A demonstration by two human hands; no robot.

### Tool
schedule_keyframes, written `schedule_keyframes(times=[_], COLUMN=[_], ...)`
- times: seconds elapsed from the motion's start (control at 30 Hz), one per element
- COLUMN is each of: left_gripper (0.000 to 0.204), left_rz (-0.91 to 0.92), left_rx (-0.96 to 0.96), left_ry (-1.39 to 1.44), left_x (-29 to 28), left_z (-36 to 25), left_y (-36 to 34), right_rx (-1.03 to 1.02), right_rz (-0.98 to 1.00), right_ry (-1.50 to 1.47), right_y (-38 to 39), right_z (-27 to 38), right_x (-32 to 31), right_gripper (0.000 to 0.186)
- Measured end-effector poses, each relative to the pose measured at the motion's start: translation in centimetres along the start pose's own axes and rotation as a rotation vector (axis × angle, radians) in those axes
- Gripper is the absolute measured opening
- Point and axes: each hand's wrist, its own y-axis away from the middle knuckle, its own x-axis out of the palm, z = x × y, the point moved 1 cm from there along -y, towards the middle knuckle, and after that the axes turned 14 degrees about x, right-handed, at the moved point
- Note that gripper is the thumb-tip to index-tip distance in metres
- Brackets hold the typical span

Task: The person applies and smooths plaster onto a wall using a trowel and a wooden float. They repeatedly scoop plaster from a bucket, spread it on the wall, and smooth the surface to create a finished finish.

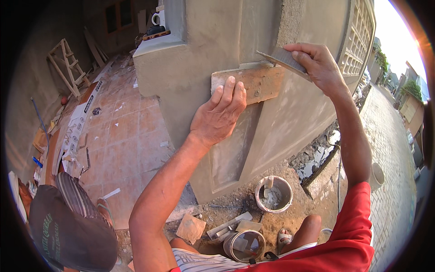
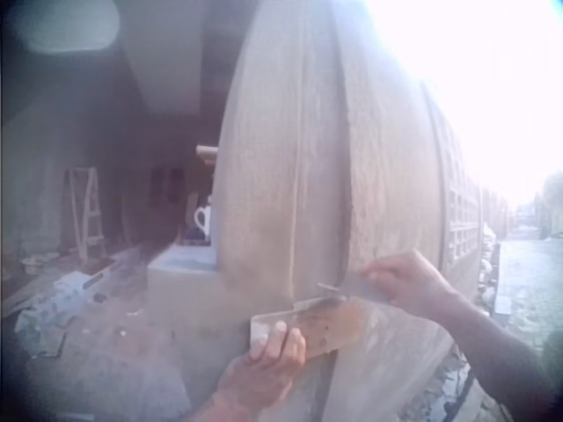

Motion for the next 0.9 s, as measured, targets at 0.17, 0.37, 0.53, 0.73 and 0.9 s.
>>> schedule_keyframes(times=[0.17, 0.37, 0.53, 0.73, 0.9], left_gripper=[0.072, 0.07, 0.069, 0.071, 0.07], left_rz=[0.029, 0.006, -0.006, 0.007, 0.009], left_rx=[0.004, 0.005, -0.002, 0.005, 0.006], left_ry=[-0.002, -0.011, 0.004, -0.007, 0.001], left_x=[0.0, 0.0, 0.1, -0.1, -0.1], left_z=[0.1, 0.1, 0.1, 0.0, 0.0], left_y=[0.2, 0.0, 0.1, 0.1, 0.0], right_rx=[0.012, -0.013, 0.015, -0.021, -0.096], right_rz=[-0.03, -0.108, -0.116, -0.106, -0.063], right_ry=[0.002, -0.042, -0.032, 0.026, 0.095], right_y=[-0.2, 0.3, 1.8, 2.6, 2.5], right_z=[0.1, -0.7, -0.4, 0.0, 0.7], right_x=[0.4, 1.1, 1.7, 2.0, 1.7], right_gripper=[0.028, 0.028, 0.028, 0.027, 0.026])
